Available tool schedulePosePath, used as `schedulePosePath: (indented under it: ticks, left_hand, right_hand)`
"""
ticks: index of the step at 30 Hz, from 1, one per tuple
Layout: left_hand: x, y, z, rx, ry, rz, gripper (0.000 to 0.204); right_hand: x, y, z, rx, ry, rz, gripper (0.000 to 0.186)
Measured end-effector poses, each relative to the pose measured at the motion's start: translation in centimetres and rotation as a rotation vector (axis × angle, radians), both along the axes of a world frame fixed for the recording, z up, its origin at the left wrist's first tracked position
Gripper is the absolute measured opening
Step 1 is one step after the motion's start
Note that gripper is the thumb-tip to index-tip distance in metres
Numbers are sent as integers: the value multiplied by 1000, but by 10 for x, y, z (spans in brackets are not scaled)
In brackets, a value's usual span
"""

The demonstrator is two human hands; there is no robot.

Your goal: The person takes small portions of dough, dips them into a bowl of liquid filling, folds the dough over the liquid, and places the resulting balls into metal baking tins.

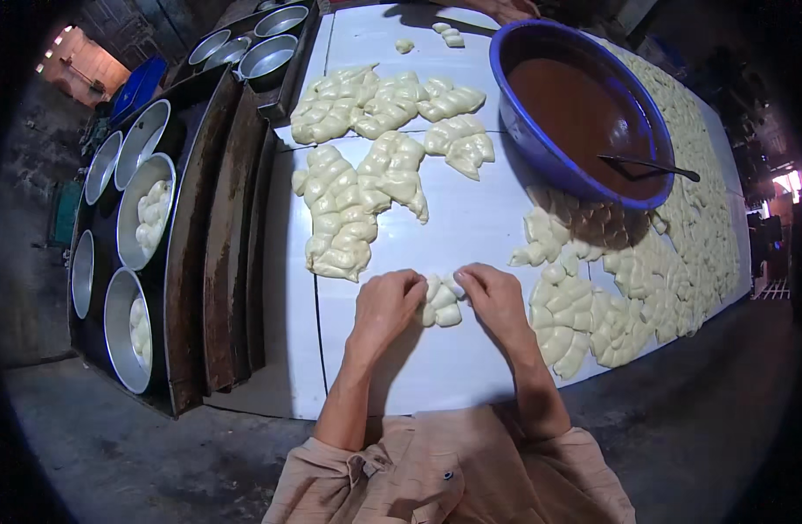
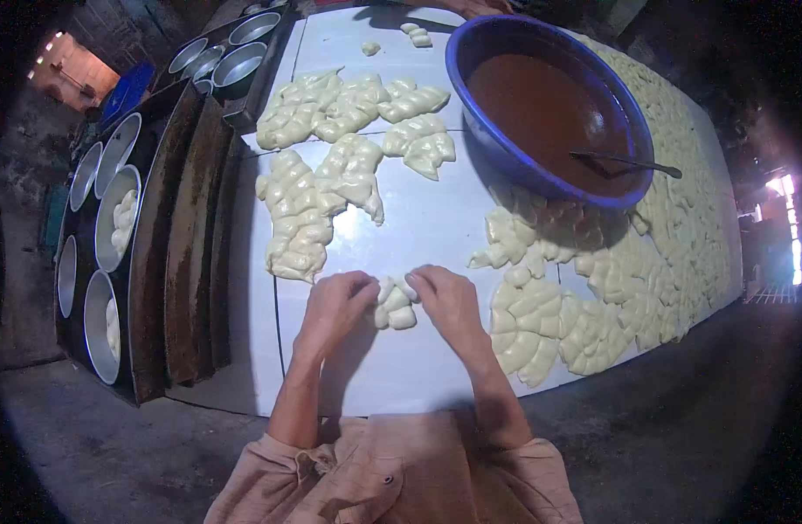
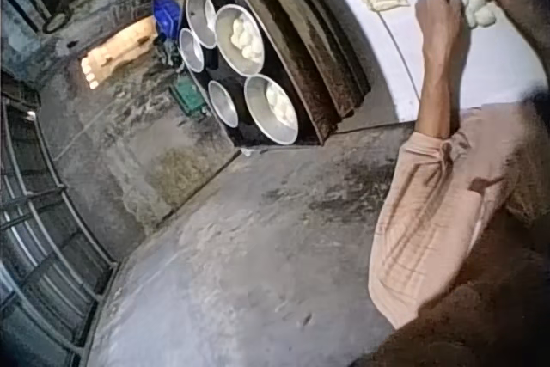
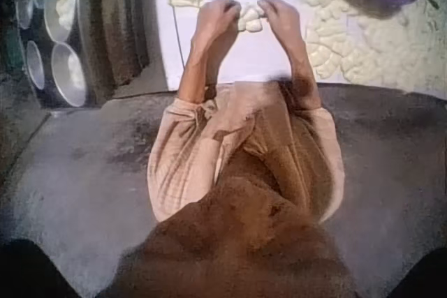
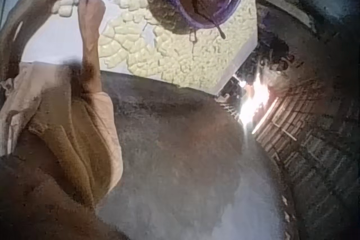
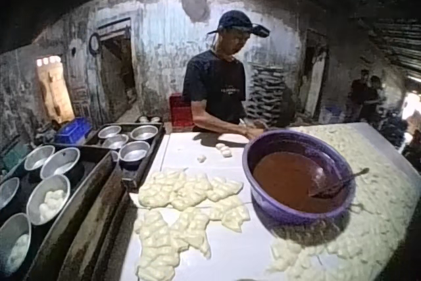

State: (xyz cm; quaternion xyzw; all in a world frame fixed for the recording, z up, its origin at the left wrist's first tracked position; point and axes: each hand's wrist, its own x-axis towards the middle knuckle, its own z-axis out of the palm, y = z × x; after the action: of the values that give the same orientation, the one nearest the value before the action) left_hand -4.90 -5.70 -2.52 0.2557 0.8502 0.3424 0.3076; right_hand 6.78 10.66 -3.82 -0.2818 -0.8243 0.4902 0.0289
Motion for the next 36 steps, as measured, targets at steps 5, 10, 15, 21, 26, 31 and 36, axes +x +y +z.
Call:
schedulePosePath:
  ticks: [5,10,15,21,26,31,36]
  left_hand:
    - [-3,-9,-4,65,-97,95,34]
    - [-21,-17,4,67,5,200,41]
    - [-55,1,7,156,241,242,31]
    - [-75,-16,9,12,315,397,27]
    - [-77,-36,-1,73,226,432,24]
    - [-119,-43,0,232,274,707,32]
    - [-160,-33,-22,256,380,628,60]
  right_hand:
    - [-12,3,8,479,15,94,24]
    - [-67,19,-1,368,137,-33,32]
    - [-119,31,-11,594,163,189,51]
    - [-117,39,8,254,16,205,43]
    - [-157,35,15,228,143,177,39]
    - [-252,-5,7,422,343,406,30]
    - [-308,-34,-4,652,202,482,34]
